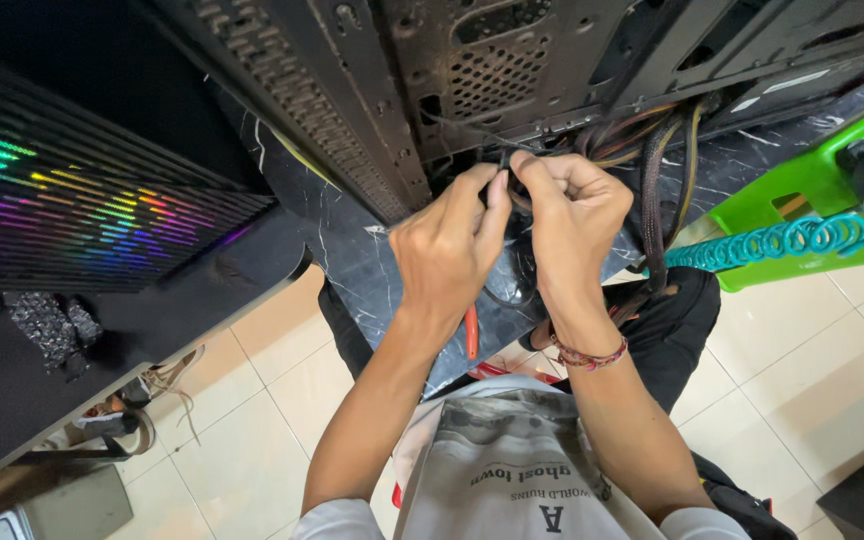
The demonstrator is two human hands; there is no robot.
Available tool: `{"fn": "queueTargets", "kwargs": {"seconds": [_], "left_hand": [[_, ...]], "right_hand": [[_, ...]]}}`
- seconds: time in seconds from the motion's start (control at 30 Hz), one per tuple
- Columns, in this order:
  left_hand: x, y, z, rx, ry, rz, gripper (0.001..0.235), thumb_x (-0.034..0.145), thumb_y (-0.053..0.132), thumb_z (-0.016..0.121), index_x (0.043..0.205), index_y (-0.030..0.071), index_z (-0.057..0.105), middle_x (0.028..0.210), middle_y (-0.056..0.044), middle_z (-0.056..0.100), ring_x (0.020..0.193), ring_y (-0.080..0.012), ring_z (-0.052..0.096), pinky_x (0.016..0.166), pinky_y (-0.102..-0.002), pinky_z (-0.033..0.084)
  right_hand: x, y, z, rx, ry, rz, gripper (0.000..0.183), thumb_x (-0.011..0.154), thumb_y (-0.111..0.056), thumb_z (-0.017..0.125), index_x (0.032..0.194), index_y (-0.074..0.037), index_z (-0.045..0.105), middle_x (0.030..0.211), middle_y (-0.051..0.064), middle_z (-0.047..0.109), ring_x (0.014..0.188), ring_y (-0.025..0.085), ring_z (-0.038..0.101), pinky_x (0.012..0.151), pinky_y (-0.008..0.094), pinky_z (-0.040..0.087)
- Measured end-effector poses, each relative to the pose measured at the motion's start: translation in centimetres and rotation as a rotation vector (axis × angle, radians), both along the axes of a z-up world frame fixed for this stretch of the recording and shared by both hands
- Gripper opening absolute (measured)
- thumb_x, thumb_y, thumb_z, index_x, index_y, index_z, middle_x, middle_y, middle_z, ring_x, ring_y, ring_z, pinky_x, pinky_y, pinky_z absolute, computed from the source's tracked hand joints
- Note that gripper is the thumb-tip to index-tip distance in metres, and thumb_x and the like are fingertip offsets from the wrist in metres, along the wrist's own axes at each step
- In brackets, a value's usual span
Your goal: The person organizes and bundles cables inside an open computer case. They gather multiple black wires, align them, and secure them with zip ties, then tuck the bundled cables into the back of the case.
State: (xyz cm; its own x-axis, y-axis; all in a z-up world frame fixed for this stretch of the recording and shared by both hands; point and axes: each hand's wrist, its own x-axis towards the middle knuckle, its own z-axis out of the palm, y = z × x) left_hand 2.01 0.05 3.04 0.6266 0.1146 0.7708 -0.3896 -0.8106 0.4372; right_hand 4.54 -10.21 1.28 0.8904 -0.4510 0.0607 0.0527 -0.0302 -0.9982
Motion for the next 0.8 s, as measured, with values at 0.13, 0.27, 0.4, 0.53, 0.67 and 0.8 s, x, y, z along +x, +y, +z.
{"fn": "queueTargets", "kwargs": {"seconds": [0.13, 0.27, 0.4, 0.53, 0.67, 0.8], "left_hand": [[0.1, 0.1, -0.4, -0.015, 0.000, -0.019, 0.002, 0.099, 0.015, 0.076, 0.098, 0.014, 0.076, 0.052, 0.004, 0.055, 0.046, -0.0163, 0.063, 0.050, -0.027, 0.052], [0.1, 0.2, -0.5, -0.033, 0.012, -0.034, 0.000, 0.098, 0.015, 0.076, 0.098, 0.015, 0.076, 0.051, 0.003, 0.054, 0.045, -0.0175, 0.062, 0.049, -0.028, 0.051], [0.0, 0.1, -0.5, -0.041, 0.008, -0.037, 0.002, 0.099, 0.014, 0.076, 0.098, 0.016, 0.077, 0.052, 0.004, 0.056, 0.046, -0.0171, 0.063, 0.049, -0.028, 0.051], [0.0, 0.1, -0.7, -0.043, 0.003, -0.032, 0.001, 0.099, 0.015, 0.077, 0.098, 0.015, 0.078, 0.052, 0.005, 0.056, 0.046, -0.0163, 0.062, 0.049, -0.028, 0.051], [0.0, 0.2, -0.5, -0.059, -0.006, -0.050, 0.002, 0.099, 0.014, 0.077, 0.099, 0.015, 0.079, 0.052, 0.005, 0.056, 0.046, -0.0165, 0.063, 0.049, -0.028, 0.051], [0.0, 0.1, -0.7, -0.062, -0.015, -0.049, 0.002, 0.098, 0.015, 0.078, 0.100, 0.016, 0.079, 0.052, 0.005, 0.056, 0.046, -0.0164, 0.063, 0.049, -0.028, 0.051]], "right_hand": [[0.1, 0.1, -0.1, 0.018, 0.007, -0.002, 0.012, 0.085, -0.012, 0.086, 0.076, -0.005, 0.080, 0.053, -0.007, 0.040, 0.058, 0.001, 0.044, 0.058, 0.023, 0.035], [0.3, 0.1, -0.3, 0.048, 0.065, -0.012, 0.010, 0.082, -0.015, 0.085, 0.077, -0.009, 0.081, 0.051, -0.007, 0.043, 0.056, 0.000, 0.044, 0.058, 0.023, 0.035], [0.2, 0.0, 0.0, 0.045, 0.070, 0.002, 0.011, 0.084, -0.015, 0.085, 0.077, -0.008, 0.080, 0.052, -0.007, 0.043, 0.057, 0.001, 0.045, 0.058, 0.022, 0.035], [-0.2, -1.7, 0.4, -0.023, 0.082, 0.099, 0.009, 0.086, -0.016, 0.086, 0.083, -0.009, 0.082, 0.053, -0.007, 0.049, 0.060, 0.000, 0.049, 0.060, 0.020, 0.038], [-1.3, -3.3, 0.6, -0.238, -0.144, 0.143, 0.009, 0.096, -0.002, 0.077, 0.096, -0.007, 0.085, 0.064, 0.002, 0.067, 0.059, 0.003, 0.054, 0.055, 0.023, 0.042], [-2.2, -4.6, 0.6, -0.324, -0.375, 0.043, 0.018, 0.100, 0.011, 0.072, 0.114, 0.003, 0.079, 0.083, 0.020, 0.077, 0.064, 0.019, 0.068, 0.056, 0.029, 0.051]]}}
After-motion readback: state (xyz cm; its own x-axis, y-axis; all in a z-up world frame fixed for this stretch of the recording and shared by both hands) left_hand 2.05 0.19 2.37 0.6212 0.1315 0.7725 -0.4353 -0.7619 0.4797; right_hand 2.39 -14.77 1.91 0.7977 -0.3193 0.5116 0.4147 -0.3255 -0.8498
